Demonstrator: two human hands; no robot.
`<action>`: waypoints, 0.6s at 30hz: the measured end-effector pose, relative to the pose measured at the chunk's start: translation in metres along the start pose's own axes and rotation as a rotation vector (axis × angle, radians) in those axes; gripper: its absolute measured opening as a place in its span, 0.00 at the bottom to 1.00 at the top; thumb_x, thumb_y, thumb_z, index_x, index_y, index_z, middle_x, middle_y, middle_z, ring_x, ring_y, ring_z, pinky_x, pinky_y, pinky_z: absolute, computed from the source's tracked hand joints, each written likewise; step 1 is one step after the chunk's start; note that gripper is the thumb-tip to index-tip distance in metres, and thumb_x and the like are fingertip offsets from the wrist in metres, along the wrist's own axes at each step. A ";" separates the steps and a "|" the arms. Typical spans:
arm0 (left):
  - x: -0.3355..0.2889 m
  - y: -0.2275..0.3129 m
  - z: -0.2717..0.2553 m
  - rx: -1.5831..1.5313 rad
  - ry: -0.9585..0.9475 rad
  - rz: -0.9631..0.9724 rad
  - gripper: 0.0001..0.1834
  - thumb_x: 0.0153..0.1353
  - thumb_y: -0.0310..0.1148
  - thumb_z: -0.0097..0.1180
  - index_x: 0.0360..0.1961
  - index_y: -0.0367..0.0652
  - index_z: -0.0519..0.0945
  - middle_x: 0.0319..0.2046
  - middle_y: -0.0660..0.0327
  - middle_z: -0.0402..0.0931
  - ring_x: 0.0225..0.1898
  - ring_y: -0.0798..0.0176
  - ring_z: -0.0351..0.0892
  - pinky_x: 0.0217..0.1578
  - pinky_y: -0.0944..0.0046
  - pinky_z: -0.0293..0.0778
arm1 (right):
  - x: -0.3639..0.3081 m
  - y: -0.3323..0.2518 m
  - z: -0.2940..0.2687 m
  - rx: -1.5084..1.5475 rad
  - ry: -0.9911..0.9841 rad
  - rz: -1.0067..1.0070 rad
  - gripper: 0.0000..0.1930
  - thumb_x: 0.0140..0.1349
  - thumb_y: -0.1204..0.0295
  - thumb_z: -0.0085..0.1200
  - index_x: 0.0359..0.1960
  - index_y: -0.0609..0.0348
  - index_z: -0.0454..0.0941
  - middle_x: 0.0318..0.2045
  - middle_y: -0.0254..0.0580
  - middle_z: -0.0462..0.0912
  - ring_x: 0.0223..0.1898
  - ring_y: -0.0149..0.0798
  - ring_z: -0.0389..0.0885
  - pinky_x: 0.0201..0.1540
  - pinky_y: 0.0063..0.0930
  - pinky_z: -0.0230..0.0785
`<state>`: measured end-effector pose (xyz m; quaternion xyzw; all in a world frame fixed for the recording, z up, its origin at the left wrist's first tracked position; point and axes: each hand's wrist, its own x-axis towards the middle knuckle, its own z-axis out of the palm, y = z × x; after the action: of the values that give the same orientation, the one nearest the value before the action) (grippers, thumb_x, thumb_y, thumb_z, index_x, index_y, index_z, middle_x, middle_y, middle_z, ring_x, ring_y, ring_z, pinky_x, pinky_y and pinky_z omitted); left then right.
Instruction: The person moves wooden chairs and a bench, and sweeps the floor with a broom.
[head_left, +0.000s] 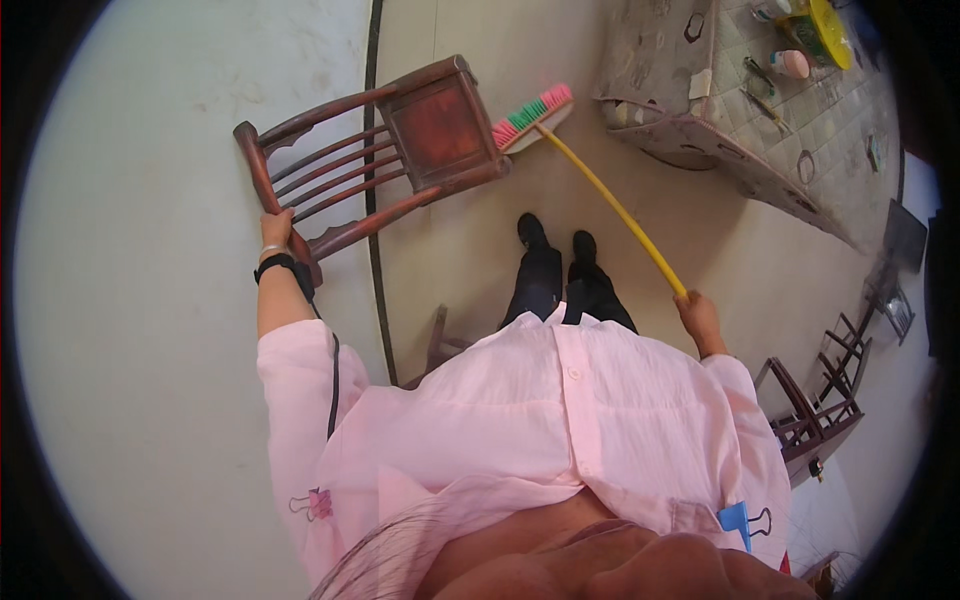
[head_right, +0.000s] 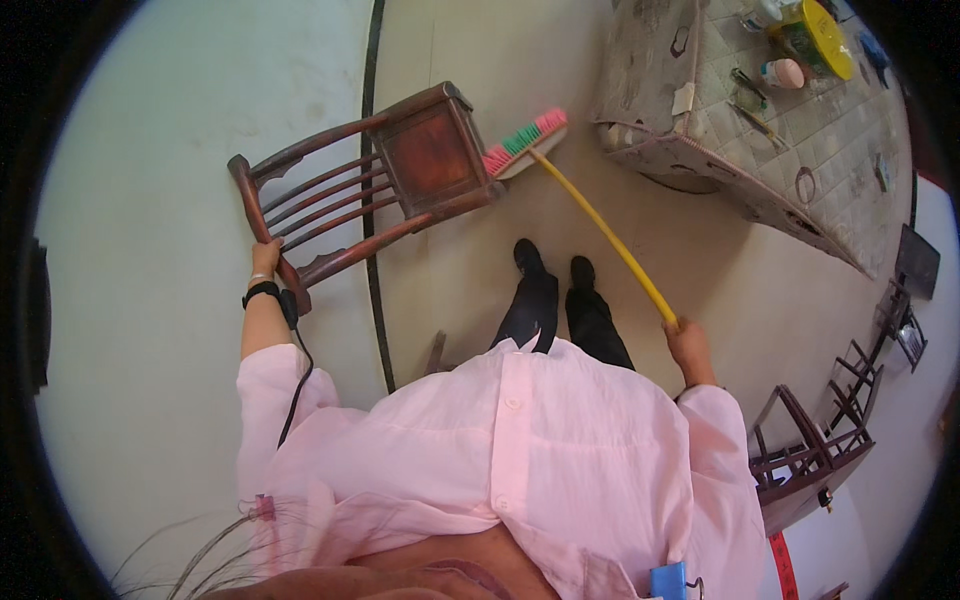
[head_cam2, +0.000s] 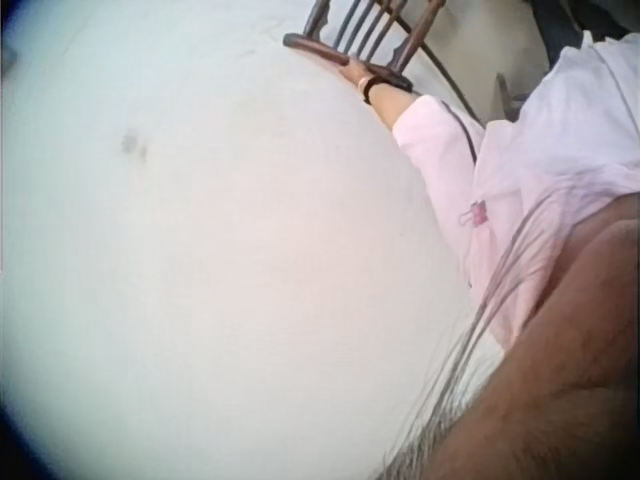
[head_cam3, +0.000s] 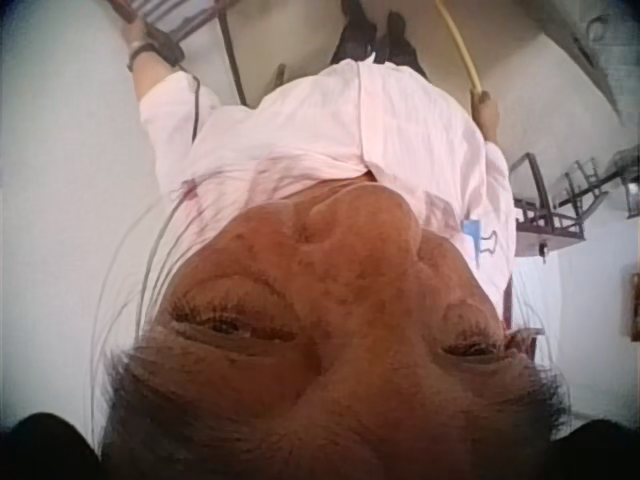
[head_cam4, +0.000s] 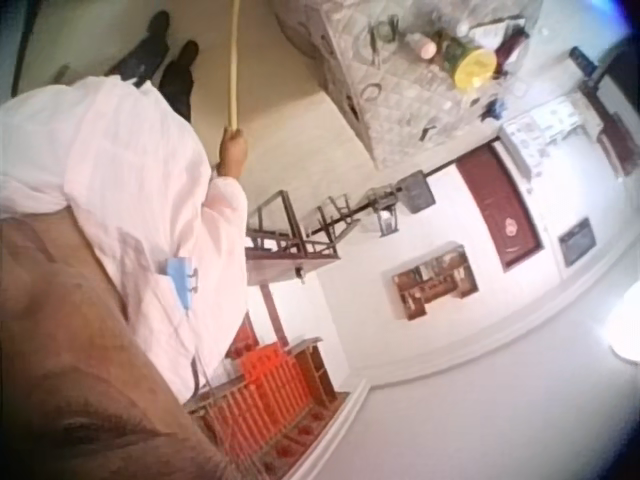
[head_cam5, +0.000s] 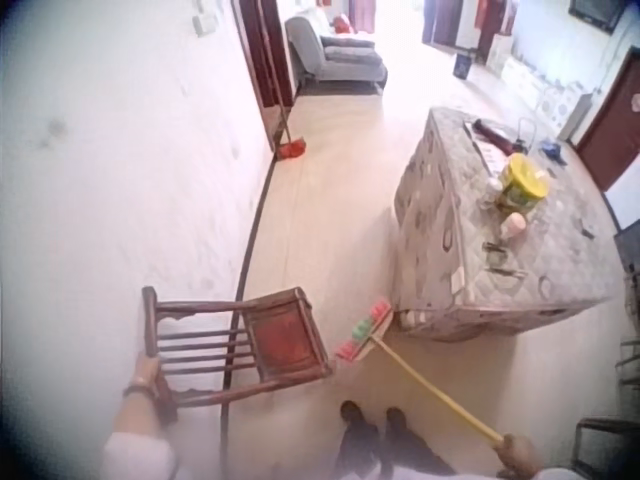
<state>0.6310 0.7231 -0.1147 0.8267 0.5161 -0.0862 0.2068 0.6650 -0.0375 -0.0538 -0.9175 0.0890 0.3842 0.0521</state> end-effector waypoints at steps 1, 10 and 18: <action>0.002 0.004 0.000 -0.012 0.003 0.007 0.26 0.38 0.37 0.56 0.32 0.23 0.69 0.28 0.43 0.71 0.31 0.51 0.72 0.34 0.62 0.66 | -0.008 0.008 0.001 -0.010 -0.012 0.020 0.16 0.49 0.60 0.48 0.26 0.63 0.70 0.21 0.56 0.73 0.25 0.55 0.72 0.27 0.41 0.63; -0.042 0.044 -0.032 -0.246 -0.109 0.094 0.22 0.33 0.32 0.56 0.30 0.28 0.67 0.25 0.51 0.71 0.26 0.59 0.71 0.29 0.65 0.67 | -0.068 0.023 -0.039 -0.078 0.234 -0.015 0.15 0.51 0.60 0.45 0.24 0.61 0.67 0.18 0.53 0.72 0.22 0.54 0.71 0.23 0.42 0.61; -0.149 0.090 -0.024 -0.518 0.055 0.259 0.20 0.31 0.32 0.56 0.27 0.34 0.64 0.21 0.53 0.68 0.23 0.59 0.70 0.27 0.65 0.67 | -0.070 -0.002 -0.064 -0.053 0.317 0.018 0.15 0.52 0.58 0.44 0.24 0.59 0.67 0.19 0.51 0.73 0.22 0.53 0.71 0.23 0.42 0.61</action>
<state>0.6419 0.5773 -0.0177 0.8073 0.4165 0.0982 0.4063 0.6612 -0.0376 0.0412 -0.9668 0.0940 0.2373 0.0098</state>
